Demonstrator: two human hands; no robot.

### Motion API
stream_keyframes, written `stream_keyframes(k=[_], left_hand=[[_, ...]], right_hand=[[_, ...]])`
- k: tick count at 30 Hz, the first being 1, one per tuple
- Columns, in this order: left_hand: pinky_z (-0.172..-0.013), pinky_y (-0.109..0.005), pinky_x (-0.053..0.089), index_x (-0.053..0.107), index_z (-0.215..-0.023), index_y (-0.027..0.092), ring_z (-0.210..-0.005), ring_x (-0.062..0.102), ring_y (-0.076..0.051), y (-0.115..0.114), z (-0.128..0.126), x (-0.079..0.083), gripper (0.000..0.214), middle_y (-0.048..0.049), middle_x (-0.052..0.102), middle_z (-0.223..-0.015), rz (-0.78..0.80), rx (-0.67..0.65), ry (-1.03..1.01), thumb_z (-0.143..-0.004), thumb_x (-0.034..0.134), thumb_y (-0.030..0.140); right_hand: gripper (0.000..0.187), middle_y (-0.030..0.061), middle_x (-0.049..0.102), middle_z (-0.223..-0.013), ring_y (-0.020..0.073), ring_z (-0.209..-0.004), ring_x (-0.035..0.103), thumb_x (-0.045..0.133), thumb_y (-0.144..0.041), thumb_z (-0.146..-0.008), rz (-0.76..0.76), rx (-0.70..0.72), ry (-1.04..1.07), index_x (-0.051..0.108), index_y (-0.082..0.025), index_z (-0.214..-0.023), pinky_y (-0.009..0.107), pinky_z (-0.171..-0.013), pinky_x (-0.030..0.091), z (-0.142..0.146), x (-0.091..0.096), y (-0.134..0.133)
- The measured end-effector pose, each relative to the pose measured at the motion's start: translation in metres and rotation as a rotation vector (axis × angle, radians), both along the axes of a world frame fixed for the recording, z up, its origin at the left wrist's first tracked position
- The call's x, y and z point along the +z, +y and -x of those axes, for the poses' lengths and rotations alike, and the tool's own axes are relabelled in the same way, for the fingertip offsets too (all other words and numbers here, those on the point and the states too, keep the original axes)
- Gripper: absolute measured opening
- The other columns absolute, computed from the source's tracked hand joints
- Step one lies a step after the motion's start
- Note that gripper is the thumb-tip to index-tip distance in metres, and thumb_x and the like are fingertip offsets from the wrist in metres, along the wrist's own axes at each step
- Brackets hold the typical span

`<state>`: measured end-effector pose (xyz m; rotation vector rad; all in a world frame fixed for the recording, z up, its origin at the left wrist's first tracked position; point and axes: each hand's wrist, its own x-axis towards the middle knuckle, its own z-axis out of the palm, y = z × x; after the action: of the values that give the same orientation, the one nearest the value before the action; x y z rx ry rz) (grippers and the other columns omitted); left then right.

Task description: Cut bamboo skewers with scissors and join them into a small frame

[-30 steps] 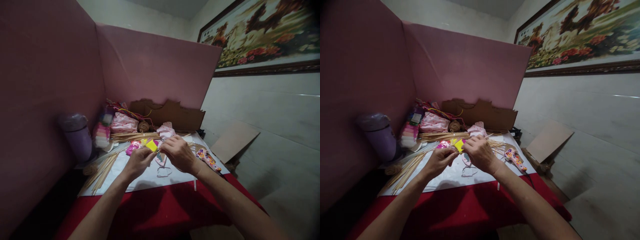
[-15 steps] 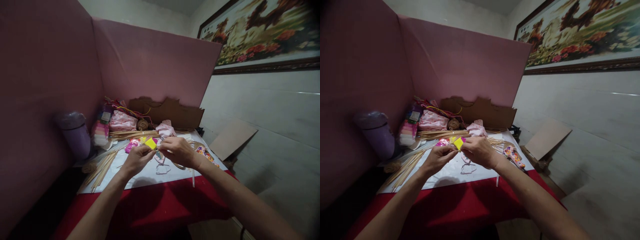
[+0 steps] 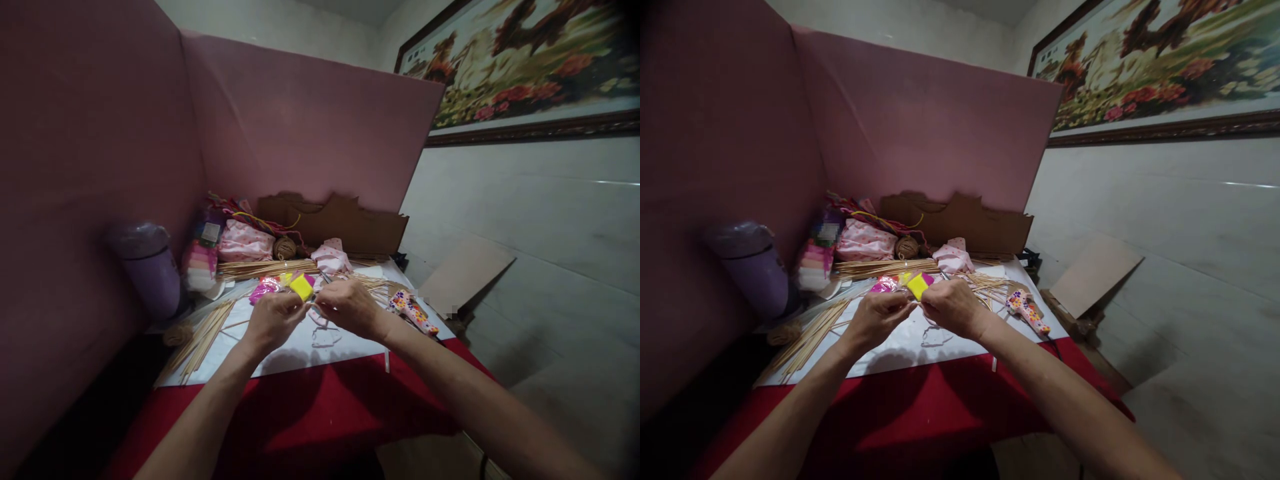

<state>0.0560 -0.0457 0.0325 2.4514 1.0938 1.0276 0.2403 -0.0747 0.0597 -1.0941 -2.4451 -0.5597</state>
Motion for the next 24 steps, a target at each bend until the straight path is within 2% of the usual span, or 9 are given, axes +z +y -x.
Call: stream_keyframes(k=[6, 10, 14, 16, 18, 20, 22, 24], left_hand=[[-0.05, -0.023, 0.021, 0.055, -0.052, 0.017, -0.049, 0.035, -0.009, -0.001, -0.002, 0.002, 0.033, 0.0015, 0.047, -0.049, -0.015, 0.1, 0.108, -0.079, 0.051, 0.035], [-0.051, -0.024, 0.02, 0.06, -0.056, 0.018, -0.049, 0.041, -0.011, -0.002, -0.006, -0.001, 0.03, -0.0012, 0.054, -0.051, -0.018, 0.208, 0.197, -0.079, 0.049, 0.034], [-0.052, -0.027, 0.019, 0.064, -0.065, 0.019, -0.053, 0.049, -0.015, -0.002, -0.008, -0.005, 0.025, -0.0047, 0.061, -0.058, -0.06, 0.308, 0.285, -0.079, 0.048, 0.03], [-0.052, -0.027, 0.019, 0.064, -0.066, 0.019, -0.055, 0.05, -0.015, -0.001, -0.006, -0.005, 0.023, -0.005, 0.061, -0.059, -0.051, 0.313, 0.266, -0.079, 0.048, 0.028], [-0.052, -0.027, 0.022, 0.063, -0.064, 0.018, -0.054, 0.048, -0.014, 0.001, -0.002, -0.003, 0.023, -0.0038, 0.06, -0.058, -0.001, 0.24, 0.176, -0.079, 0.05, 0.028], [-0.052, -0.025, 0.026, 0.062, -0.062, 0.016, -0.055, 0.047, -0.012, 0.004, 0.003, 0.0, 0.024, -0.0019, 0.057, -0.058, 0.083, 0.082, 0.018, -0.079, 0.053, 0.031], [-0.052, -0.023, 0.029, 0.061, -0.061, 0.015, -0.054, 0.044, -0.01, 0.008, 0.007, 0.004, 0.026, 0.0001, 0.054, -0.056, 0.188, -0.098, -0.172, -0.077, 0.056, 0.034], [-0.05, -0.021, 0.029, 0.061, -0.062, 0.014, -0.051, 0.04, -0.008, 0.009, 0.01, 0.007, 0.026, 0.0021, 0.049, -0.054, 0.288, -0.217, -0.34, -0.075, 0.059, 0.036]], right_hand=[[0.019, 0.0042, 0.064, -0.063, 0.0118, -0.056, 0.053, 0.052, -0.016, -0.08, 0.06, -0.15, -0.073, 0.063, -0.014, -0.065, 0.024, -0.052, 0.026, 0.006, -0.001, 0.0], [0.018, 0.0078, 0.066, -0.068, 0.0161, -0.06, 0.058, 0.05, -0.018, -0.082, 0.093, -0.273, -0.115, 0.064, -0.013, -0.072, 0.026, -0.053, 0.029, 0.02, -0.006, -0.005], [0.019, 0.0112, 0.067, -0.073, 0.0199, -0.066, 0.061, 0.046, -0.008, -0.081, 0.141, -0.373, -0.137, 0.064, -0.011, -0.078, 0.027, -0.052, 0.031, 0.04, -0.014, -0.01], [0.021, 0.0127, 0.067, -0.076, 0.0206, -0.067, 0.061, 0.044, -0.005, -0.081, 0.145, -0.394, -0.116, 0.064, -0.01, -0.081, 0.027, -0.052, 0.031, 0.042, -0.014, -0.009], [0.019, 0.0126, 0.067, -0.075, 0.0195, -0.066, 0.06, 0.046, -0.008, -0.081, 0.151, -0.337, -0.041, 0.064, -0.009, -0.078, 0.027, -0.053, 0.032, 0.036, -0.01, -0.005], [0.017, 0.0089, 0.065, -0.068, 0.0161, -0.061, 0.057, 0.051, -0.018, -0.082, 0.203, -0.191, 0.126, 0.064, -0.011, -0.072, 0.025, -0.054, 0.033, 0.024, -0.004, 0.001], [0.02, 0.0029, 0.06, -0.059, 0.0114, -0.054, 0.051, 0.055, -0.026, -0.081, 0.356, 0.002, 0.391, 0.064, -0.012, -0.069, 0.022, -0.052, 0.033, 0.013, 0.001, 0.007], [0.024, -0.0011, 0.054, -0.053, 0.0085, -0.048, 0.045, 0.058, -0.033, -0.08, 0.563, 0.166, 0.672, 0.062, -0.013, -0.067, 0.02, -0.048, 0.032, 0.007, 0.003, 0.011]])
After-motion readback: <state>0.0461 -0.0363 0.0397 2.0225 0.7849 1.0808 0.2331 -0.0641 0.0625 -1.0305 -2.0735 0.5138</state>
